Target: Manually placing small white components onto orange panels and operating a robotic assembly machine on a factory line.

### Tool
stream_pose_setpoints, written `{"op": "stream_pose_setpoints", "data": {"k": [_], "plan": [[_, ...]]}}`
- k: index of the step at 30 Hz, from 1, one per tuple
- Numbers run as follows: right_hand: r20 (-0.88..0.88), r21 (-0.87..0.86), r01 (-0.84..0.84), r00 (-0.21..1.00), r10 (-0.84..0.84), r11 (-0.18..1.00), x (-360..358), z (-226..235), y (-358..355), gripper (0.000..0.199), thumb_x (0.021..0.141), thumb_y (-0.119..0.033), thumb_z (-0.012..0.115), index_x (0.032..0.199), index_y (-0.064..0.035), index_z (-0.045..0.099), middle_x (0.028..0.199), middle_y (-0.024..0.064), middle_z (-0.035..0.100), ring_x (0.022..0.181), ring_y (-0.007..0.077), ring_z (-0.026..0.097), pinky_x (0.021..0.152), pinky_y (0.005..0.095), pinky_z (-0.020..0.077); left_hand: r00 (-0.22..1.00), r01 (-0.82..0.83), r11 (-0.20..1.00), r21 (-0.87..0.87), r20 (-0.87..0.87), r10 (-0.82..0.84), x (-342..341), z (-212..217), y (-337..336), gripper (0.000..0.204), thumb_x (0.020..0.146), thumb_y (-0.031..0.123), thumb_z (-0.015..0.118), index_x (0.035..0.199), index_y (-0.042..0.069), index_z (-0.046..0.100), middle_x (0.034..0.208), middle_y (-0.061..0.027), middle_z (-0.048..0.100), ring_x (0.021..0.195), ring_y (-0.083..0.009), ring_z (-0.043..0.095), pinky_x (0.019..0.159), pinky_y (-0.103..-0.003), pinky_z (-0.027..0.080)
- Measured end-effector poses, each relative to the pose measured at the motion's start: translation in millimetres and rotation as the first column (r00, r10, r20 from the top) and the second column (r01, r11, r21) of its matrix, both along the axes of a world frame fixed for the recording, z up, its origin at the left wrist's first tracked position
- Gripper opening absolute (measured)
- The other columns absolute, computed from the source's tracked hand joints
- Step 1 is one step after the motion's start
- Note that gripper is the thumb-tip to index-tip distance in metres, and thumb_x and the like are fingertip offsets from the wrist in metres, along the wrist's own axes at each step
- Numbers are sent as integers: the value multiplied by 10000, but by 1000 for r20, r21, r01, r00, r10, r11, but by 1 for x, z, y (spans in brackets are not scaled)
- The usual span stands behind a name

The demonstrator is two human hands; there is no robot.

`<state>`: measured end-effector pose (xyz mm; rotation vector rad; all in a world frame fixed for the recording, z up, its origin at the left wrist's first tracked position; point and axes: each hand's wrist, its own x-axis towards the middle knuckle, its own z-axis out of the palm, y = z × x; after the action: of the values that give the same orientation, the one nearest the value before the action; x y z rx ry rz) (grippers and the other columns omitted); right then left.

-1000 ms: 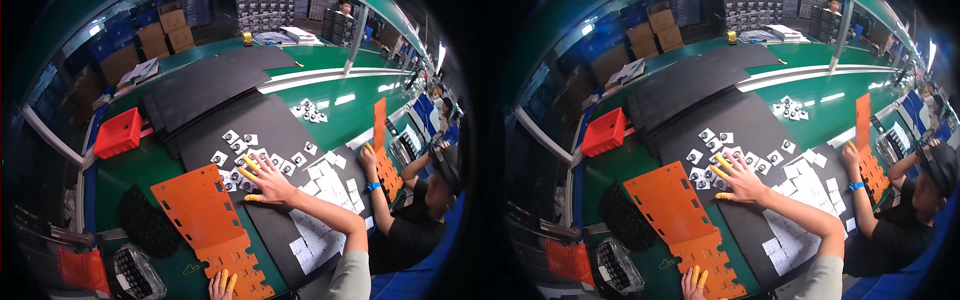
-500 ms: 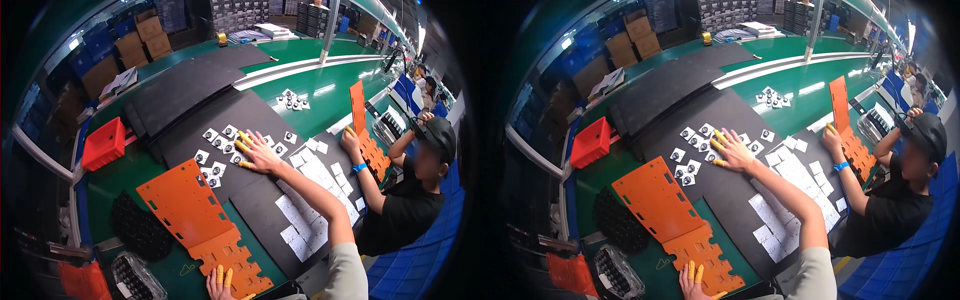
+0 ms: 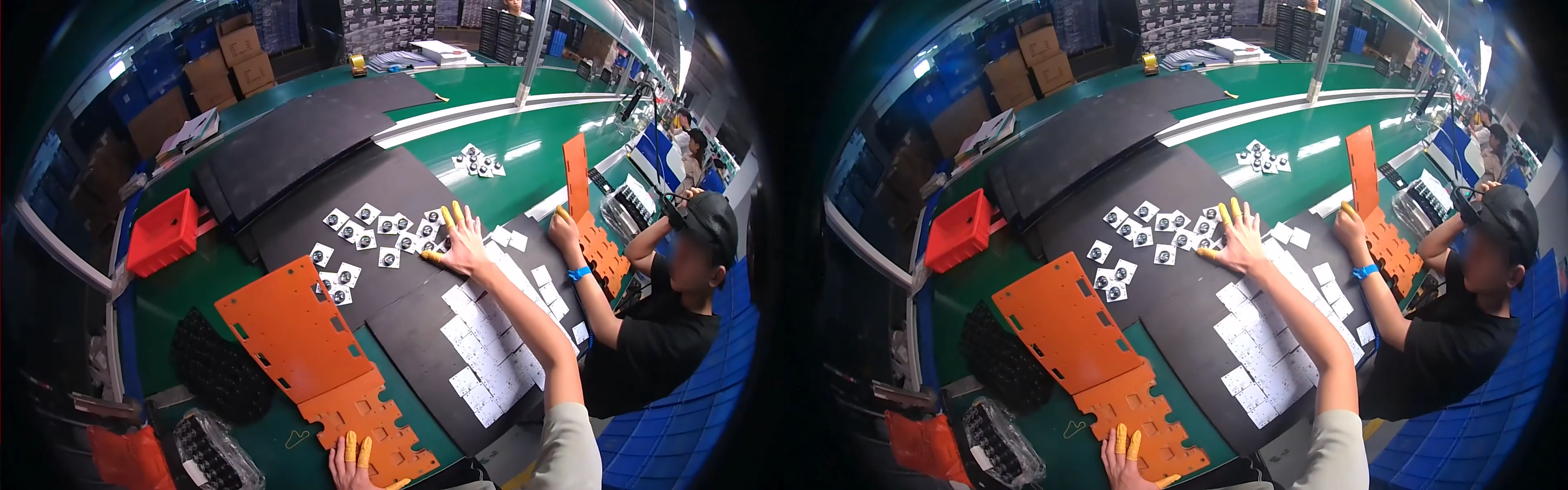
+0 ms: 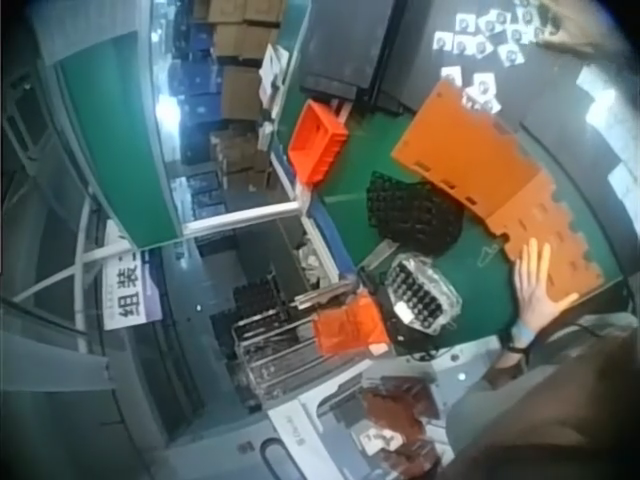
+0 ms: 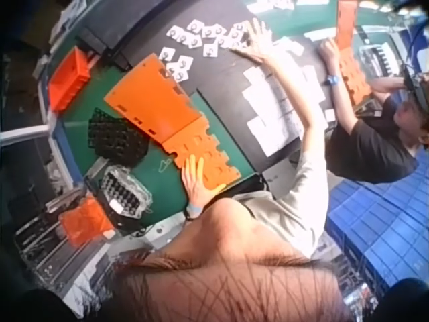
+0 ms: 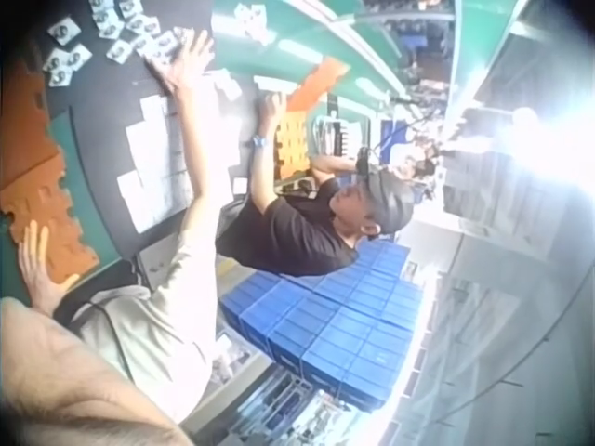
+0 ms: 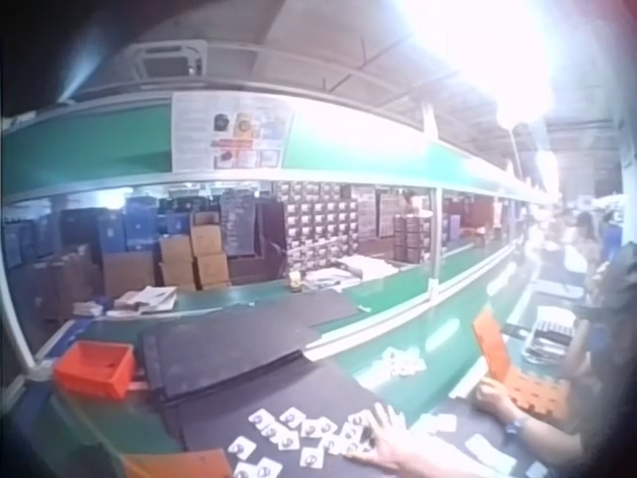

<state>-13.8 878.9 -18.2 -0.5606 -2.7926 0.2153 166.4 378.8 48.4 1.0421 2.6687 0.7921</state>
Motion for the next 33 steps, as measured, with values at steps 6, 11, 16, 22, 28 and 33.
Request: {"op": "stream_pose_setpoints", "data": {"k": [6,11,16,22,28,33], "plan": [[-98,32,-104,989,107,994,-17,-3,12,1115,723,-793,627,1550,-109,323,1611,244,204,1501,476,104,1175,670,89,1000,-1,1000,-5,11,1,0,2,2,1100,605,449,884,1502,63,378,1551,-251,336,1428,-444,286,1176,-583,221],[-53,73,-128,990,132,989,-39,-9,19,996,771,-788,571,1498,-118,443,1592,245,263,1500,460,147,1169,671,93,1000,-10,1000,-13,26,10,1,4,6,1071,614,433,883,1492,64,393,1549,-241,346,1431,-438,286,1179,-581,218],[-22,70,-59,998,60,996,-58,-7,32,961,834,-783,482,1504,-96,431,1575,258,300,1497,433,190,1186,633,112,999,-16,999,-32,45,18,-1,5,7,1040,625,422,881,1478,62,409,1554,-234,344,1432,-433,287,1180,-580,219],[33,95,7,999,-10,995,-67,-15,69,921,871,-769,450,1511,-107,419,1570,266,306,1484,445,222,1193,614,147,998,-22,999,-35,50,24,-3,-1,7,1032,617,438,883,1465,60,430,1544,-234,362,1426,-444,295,1176,-586,225],[67,107,100,992,-107,989,-84,-16,107,942,886,-727,471,1539,-63,332,1569,284,300,1466,439,263,1197,565,181,999,-16,999,-47,43,18,-7,-6,7,1027,636,506,853,1467,62,443,1558,-236,345,1432,-453,286,1177,-590,220],[44,152,159,985,-167,976,-100,-24,138,942,904,-740,427,1528,-39,345,1566,285,306,1465,424,281,1196,530,206,999,-22,997,-72,47,26,-6,-9,3,928,741,539,761,1474,67,444,1568,-232,335,1441,-447,280,1180,-588,216]]}}
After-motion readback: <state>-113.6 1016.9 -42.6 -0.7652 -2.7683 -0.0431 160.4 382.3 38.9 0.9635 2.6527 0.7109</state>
